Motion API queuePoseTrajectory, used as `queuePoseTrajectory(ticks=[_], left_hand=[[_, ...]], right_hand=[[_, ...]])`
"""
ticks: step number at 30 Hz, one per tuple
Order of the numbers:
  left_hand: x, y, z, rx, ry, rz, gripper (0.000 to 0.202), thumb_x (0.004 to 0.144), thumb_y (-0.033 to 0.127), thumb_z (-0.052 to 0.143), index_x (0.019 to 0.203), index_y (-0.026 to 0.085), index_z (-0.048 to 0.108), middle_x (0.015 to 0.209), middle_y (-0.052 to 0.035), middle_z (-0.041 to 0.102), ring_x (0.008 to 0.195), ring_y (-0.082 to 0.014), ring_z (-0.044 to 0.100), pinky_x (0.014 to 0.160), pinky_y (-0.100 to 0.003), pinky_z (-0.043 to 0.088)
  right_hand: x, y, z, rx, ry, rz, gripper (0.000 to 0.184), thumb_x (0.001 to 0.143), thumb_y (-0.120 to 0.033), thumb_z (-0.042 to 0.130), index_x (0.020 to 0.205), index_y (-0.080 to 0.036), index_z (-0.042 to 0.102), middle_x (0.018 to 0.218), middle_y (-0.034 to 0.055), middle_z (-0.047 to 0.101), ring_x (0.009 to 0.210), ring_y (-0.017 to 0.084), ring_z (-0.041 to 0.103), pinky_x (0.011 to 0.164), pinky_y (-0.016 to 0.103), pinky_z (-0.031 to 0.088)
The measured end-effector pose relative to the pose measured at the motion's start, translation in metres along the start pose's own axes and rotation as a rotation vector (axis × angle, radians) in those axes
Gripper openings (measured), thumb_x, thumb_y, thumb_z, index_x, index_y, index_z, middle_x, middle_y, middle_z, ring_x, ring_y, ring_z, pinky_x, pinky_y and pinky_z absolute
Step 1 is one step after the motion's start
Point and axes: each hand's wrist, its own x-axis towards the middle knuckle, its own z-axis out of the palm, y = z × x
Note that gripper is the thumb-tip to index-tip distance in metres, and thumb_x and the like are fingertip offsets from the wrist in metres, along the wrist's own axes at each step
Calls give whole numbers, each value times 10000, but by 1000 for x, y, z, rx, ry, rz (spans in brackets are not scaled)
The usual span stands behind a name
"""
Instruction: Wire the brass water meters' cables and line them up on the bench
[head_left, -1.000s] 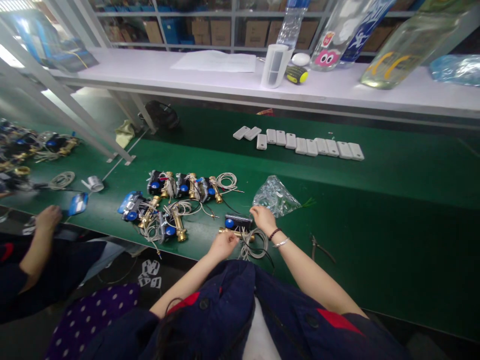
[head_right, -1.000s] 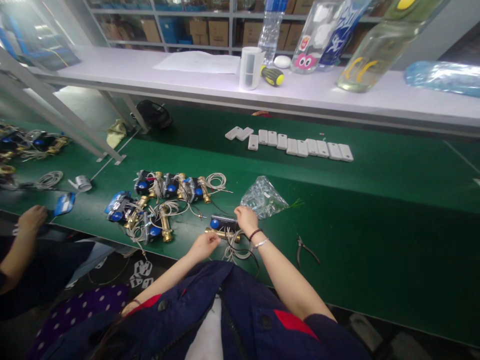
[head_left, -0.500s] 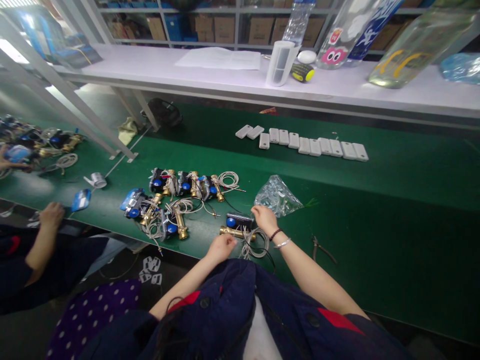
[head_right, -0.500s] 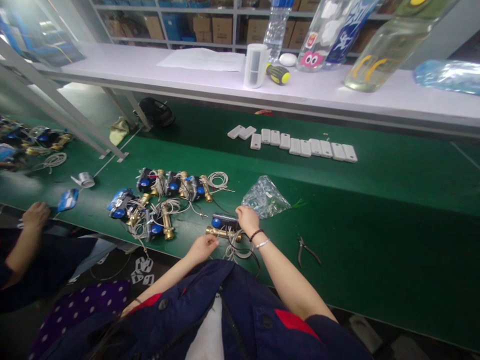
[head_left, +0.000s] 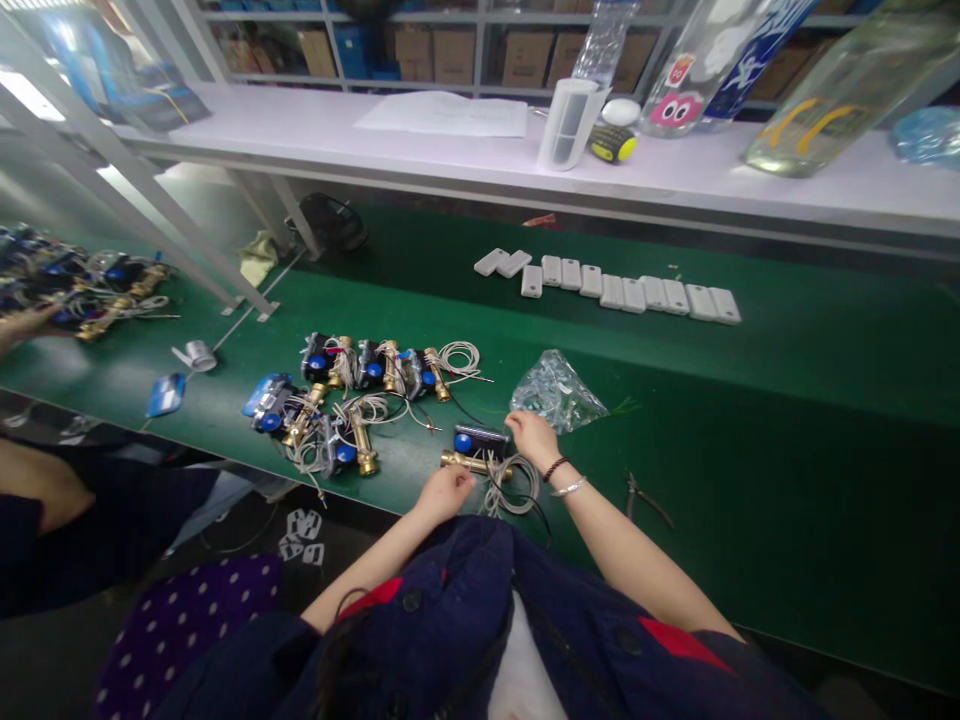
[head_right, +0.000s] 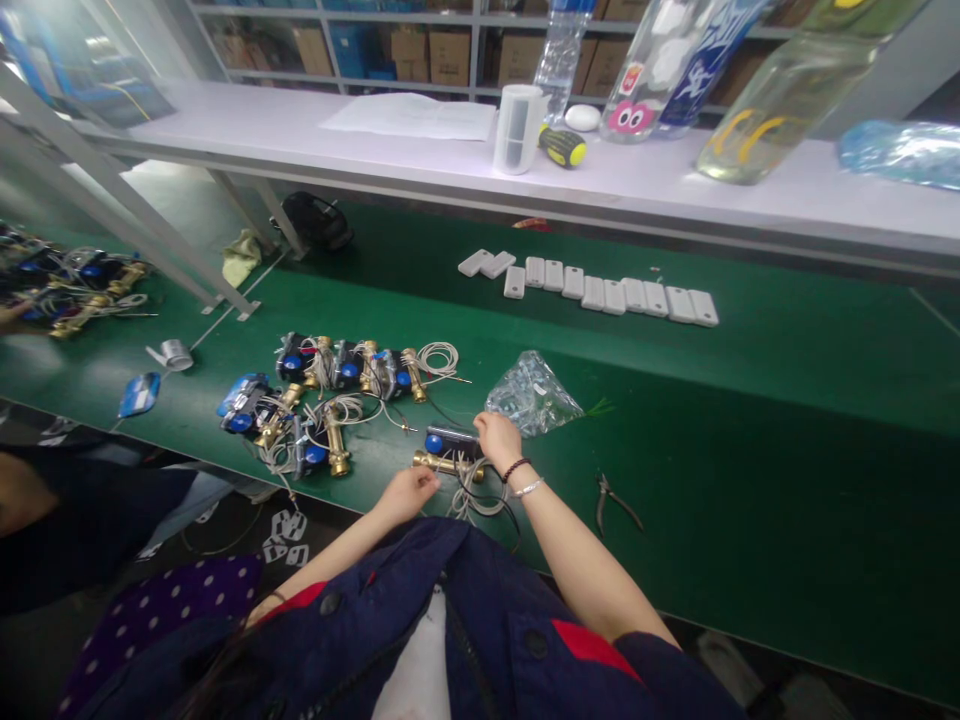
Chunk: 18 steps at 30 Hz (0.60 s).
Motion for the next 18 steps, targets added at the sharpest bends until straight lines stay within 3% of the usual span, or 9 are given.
queuePoseTrajectory(ticks=[6,11,16,18], left_hand=[[8,4,3,102,13,13,177,810,222,502,792,130,653,692,-30,608,652,-139,533,611,-232,368],[33,24,12,229,86,35,252,834,192,423,884,132,662,897,-121,645,882,-225,581,764,-314,417],[50,47,32,331,118,-26,267,804,197,474,927,50,660,944,-226,633,905,-319,598,770,-408,454],[57,52,38,346,117,-64,259,785,161,478,922,54,670,907,-224,642,870,-318,612,742,-404,471]], right_hand=[[9,-1,12,40,-34,27,242,889,-235,462,885,-198,701,924,75,689,864,192,620,678,236,403],[14,0,31,122,-76,40,217,842,-229,499,869,-203,712,920,50,705,876,179,639,719,222,438],[0,1,35,222,-105,-56,281,800,-260,451,865,-186,714,953,60,704,913,195,648,791,258,477],[-3,6,38,244,-107,-105,331,782,-295,407,848,-187,713,962,87,700,925,223,649,803,299,492]])
